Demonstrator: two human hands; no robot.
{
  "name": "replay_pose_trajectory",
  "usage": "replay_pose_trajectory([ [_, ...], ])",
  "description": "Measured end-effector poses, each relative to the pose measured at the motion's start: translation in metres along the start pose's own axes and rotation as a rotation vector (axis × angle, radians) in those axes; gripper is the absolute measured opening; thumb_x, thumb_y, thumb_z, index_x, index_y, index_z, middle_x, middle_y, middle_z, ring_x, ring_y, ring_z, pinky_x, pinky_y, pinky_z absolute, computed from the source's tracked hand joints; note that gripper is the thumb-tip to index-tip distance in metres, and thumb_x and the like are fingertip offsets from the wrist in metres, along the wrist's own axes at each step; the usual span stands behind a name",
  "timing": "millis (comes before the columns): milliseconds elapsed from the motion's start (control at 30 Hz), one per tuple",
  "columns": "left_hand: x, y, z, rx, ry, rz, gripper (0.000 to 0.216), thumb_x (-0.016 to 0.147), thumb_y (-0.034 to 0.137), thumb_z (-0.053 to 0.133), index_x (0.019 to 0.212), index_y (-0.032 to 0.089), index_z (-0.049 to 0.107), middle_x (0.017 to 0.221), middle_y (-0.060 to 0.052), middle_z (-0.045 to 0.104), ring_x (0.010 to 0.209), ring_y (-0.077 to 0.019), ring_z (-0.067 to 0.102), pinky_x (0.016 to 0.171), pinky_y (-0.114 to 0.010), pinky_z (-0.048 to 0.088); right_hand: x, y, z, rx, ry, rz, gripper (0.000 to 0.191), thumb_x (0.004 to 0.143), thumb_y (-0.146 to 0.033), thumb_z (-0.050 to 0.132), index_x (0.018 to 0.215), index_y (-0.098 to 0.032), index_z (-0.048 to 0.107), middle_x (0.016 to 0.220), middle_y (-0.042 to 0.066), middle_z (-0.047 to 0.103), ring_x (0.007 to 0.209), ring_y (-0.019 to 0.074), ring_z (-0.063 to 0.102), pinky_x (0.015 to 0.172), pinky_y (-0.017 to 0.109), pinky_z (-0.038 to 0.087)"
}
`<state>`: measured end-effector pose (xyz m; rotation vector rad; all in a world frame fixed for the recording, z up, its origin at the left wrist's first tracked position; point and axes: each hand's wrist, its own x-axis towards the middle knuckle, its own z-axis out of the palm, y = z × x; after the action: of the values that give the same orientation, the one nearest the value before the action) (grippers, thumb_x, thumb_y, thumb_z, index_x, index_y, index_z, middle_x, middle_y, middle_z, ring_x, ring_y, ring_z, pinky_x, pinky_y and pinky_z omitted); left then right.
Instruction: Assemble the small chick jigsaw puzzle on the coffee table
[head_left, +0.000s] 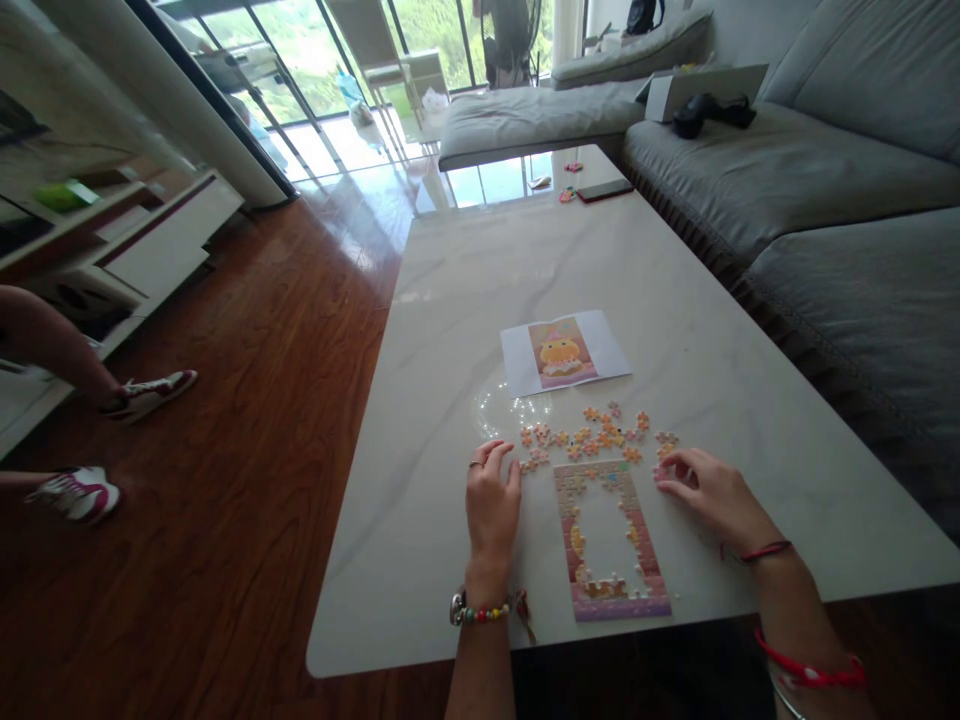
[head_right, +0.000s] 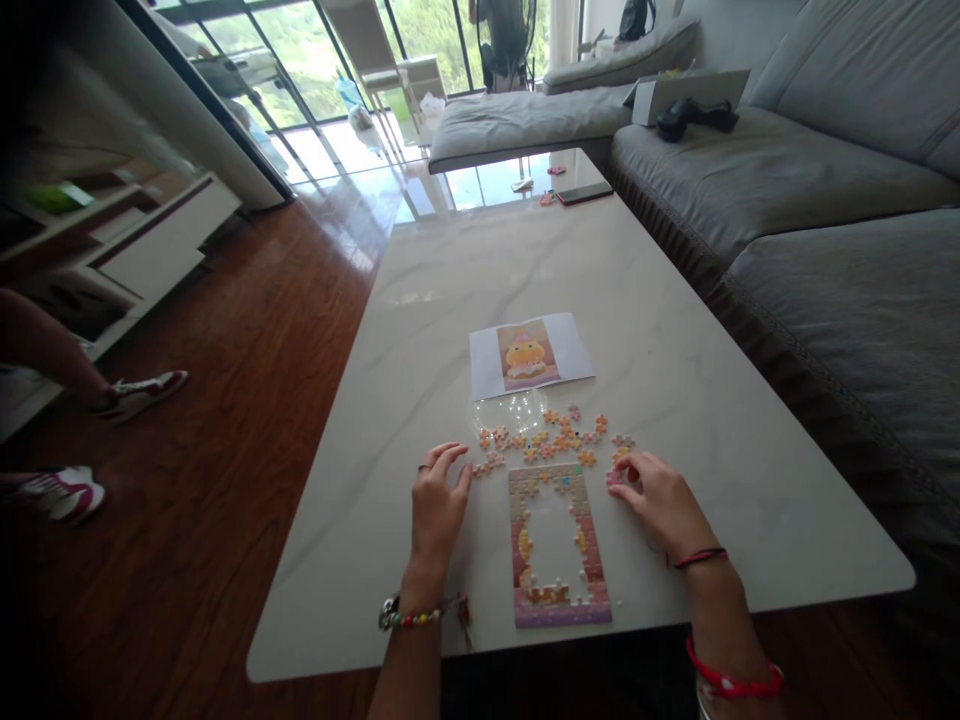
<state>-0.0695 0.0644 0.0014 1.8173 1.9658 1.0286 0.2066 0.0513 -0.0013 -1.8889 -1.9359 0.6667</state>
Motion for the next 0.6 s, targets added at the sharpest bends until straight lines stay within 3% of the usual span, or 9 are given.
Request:
replay_pose_trajectory([
  [100,0.001,-0.006,-0.001,0.047,-0.005,-0.045,0.018,0.075,0.014,0.05,0.091,0.016,0.059,0.098,-0.008,0.057,0.094,-0.0202,0.054,0.087,-0.037,0.044,0.001,-0.001,-0.002,0.027,0.042,0.017,0.021,0.071,-0.036,0.056,0.084,-0.019,0.059,0.07,0.001,0.056,0.06,0.0137,0.053,0.061,0.027,0.042],
  [367,0.003,-0.003,0.004,0.046,-0.032,-0.032,0.017,0.076,0.017,0.049,0.089,0.017,0.06,0.097,-0.007,0.057,0.094,-0.0202,0.054,0.088,-0.037,0.043,0.004,0.018,-0.006,-0.02,0.327,0.097,0.021,0.076,-0.032,0.049,0.084,-0.016,0.059,0.074,0.003,0.057,0.058,0.0129,0.052,0.061,0.027,0.041],
  [600,0.007,0.003,0.011,0.048,-0.035,0.003,0.018,0.077,0.02,0.048,0.09,0.017,0.061,0.097,-0.007,0.056,0.092,-0.0197,0.054,0.087,-0.035,0.043,0.014,0.022,-0.001,-0.018,0.389,0.08,0.021,0.077,-0.031,0.047,0.086,-0.015,0.059,0.077,0.006,0.058,0.063,0.015,0.053,0.064,0.029,0.043],
])
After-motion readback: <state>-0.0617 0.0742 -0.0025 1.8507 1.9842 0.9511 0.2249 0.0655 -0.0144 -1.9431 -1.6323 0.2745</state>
